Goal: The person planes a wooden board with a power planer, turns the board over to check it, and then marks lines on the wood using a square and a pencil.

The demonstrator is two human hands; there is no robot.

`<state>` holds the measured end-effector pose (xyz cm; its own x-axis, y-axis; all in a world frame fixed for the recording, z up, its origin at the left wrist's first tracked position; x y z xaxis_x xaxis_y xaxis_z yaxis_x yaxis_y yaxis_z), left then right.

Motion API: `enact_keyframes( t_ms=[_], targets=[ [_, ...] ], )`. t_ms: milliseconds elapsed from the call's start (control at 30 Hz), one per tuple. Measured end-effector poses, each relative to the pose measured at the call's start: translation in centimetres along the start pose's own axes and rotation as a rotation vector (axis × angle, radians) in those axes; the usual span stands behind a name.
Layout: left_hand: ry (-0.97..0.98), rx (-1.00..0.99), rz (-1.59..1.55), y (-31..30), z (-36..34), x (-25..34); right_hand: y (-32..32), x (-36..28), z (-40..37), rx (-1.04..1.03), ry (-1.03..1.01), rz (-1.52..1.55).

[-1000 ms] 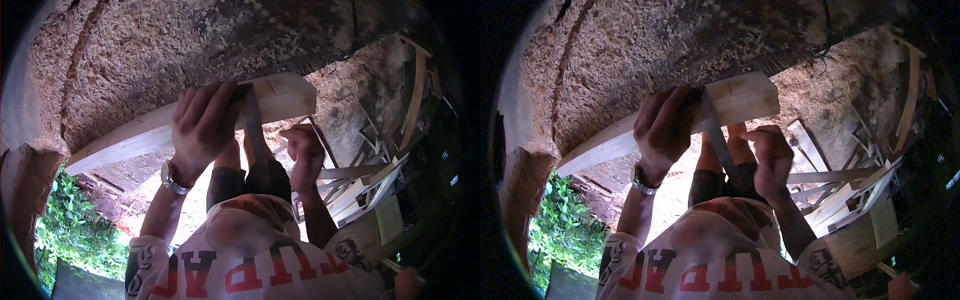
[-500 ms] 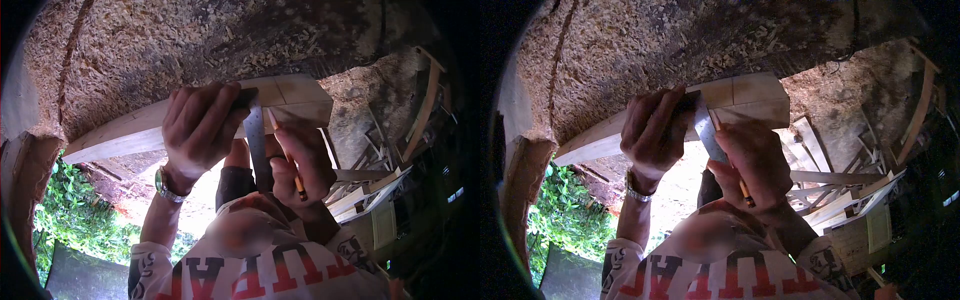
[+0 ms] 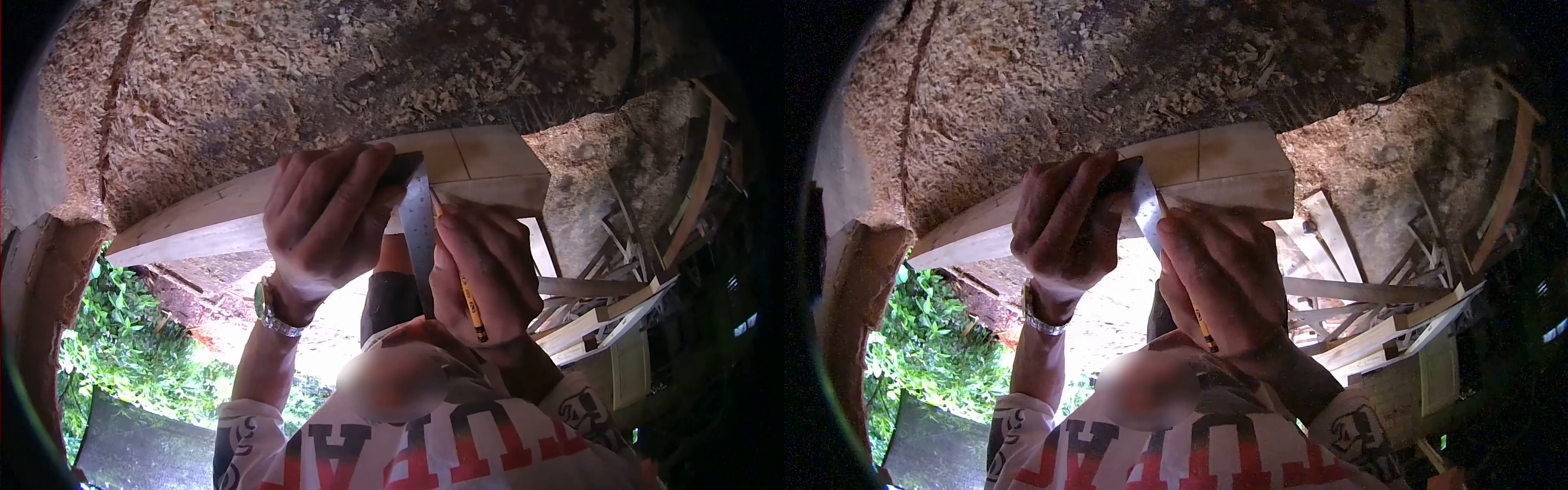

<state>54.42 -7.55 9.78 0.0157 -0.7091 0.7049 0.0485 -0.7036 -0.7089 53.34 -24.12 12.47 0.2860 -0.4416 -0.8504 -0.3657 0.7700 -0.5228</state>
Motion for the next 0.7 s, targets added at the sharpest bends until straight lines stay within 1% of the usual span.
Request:
enact_keyframes(
  t_ms=[400,500,700],
  targets=[
    [-0.019,-0.015,-0.023,-0.09,0.10,-0.02,-0.04,-0.23,0.37,-0.021,-0.028,-0.044],
    [-0.040,-0.055,-0.024,-0.05,0.15,-0.02,-0.08,-0.25,0.46,-0.008,-0.032,-0.049],
    [-0.011,-0.012,-0.031,-0.08,0.14,0.05,-0.15,-0.23,0.37,-0.027,-0.019,-0.050]
  ],
)
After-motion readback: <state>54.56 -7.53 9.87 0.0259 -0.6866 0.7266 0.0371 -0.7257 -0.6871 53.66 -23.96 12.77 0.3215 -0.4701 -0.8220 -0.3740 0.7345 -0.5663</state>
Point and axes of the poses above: each hand's wrist, its own z-axis towards the middle knuckle, its own y-axis out of the palm, x = y × z, the point moved 8 cm from there along z, towards the middle knuckle, and after that the axes turned 12 degrees about -y, right-handed, at the moved point
